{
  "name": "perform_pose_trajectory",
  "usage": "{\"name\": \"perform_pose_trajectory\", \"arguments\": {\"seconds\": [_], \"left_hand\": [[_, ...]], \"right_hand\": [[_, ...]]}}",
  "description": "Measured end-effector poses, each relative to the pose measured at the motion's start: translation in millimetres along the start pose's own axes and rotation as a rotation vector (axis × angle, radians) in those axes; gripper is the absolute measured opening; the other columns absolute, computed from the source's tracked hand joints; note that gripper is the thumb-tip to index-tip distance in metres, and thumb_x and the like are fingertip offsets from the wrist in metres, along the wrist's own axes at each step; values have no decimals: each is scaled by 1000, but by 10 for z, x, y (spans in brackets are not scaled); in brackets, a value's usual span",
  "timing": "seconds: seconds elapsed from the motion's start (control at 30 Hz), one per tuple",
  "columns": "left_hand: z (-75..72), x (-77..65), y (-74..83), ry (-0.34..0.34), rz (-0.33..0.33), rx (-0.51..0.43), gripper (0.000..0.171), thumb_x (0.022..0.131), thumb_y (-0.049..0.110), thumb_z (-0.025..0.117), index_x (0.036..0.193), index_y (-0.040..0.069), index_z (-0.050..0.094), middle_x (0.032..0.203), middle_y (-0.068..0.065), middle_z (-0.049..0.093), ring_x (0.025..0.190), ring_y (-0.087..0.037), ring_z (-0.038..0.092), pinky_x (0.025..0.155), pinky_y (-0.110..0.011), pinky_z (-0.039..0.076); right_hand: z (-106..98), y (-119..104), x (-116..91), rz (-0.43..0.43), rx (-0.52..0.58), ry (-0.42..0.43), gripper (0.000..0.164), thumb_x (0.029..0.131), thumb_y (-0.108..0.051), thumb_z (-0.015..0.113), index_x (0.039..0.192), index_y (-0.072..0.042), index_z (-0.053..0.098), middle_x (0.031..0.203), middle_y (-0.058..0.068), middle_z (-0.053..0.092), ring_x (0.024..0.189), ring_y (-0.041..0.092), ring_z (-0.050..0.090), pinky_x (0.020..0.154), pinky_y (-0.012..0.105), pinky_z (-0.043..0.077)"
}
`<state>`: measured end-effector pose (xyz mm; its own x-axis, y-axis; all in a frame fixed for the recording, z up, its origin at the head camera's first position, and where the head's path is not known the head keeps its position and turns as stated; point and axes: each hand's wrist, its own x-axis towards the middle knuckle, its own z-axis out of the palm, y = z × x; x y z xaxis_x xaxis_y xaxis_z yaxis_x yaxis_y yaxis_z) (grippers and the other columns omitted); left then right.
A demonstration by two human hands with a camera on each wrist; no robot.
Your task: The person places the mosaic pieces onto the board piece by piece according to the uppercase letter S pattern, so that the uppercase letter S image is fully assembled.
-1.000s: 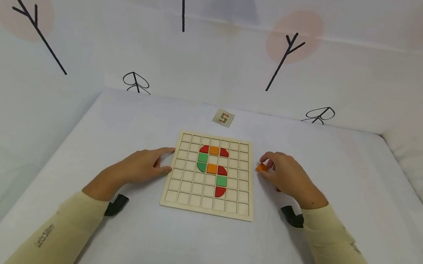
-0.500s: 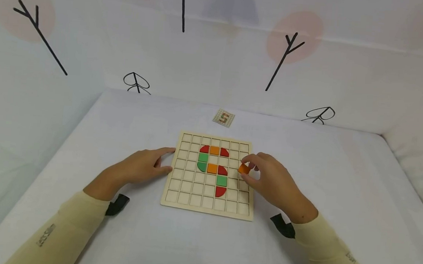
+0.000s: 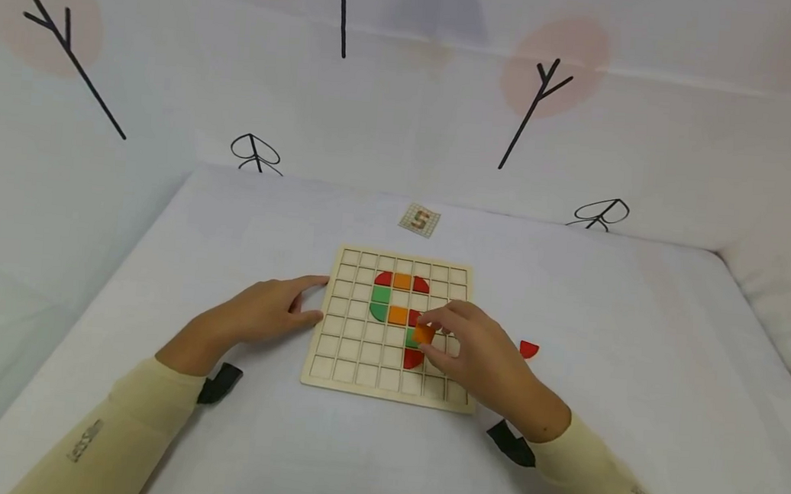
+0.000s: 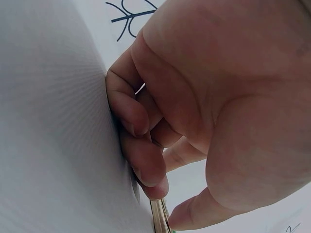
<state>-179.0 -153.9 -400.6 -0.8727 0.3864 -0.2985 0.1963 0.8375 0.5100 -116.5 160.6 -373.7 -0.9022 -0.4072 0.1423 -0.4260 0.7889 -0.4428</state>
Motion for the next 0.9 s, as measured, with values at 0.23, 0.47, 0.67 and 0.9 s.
{"name": "perform_pose_trajectory", "arguments": {"seconds": [0.23,0.47,0.67,0.9], "left_hand": [[7,-29,-29,4,0,1,65,97,38,66,154,23,39,78,-1,54,67,-14,48,63,-30,40],[-6,-20,-3,5,0,4,65,96,38,66,154,23,39,77,-1,54,68,-15,48,64,-30,40],[-4,-18,-10,2,4,3,65,97,38,65,154,23,38,78,0,55,68,-14,48,64,-30,40],[-11,-18,4,2,4,1,65,97,39,65,155,23,38,78,-1,54,68,-15,48,63,-30,40]], "right_hand": [[74,-150,66,-99,-5,15,32,82,-24,84,111,-16,73,101,-5,66,93,12,60,81,28,56],[159,-168,115,-106,58,-27,28,84,-21,82,109,-14,73,97,-5,67,89,12,61,79,26,55],[232,-141,132,-102,44,-93,26,83,-24,83,106,-15,74,98,-5,68,89,11,58,82,27,54],[257,-111,124,-75,45,-131,22,83,-24,83,102,-16,75,99,-4,68,93,12,58,88,32,54]]}}
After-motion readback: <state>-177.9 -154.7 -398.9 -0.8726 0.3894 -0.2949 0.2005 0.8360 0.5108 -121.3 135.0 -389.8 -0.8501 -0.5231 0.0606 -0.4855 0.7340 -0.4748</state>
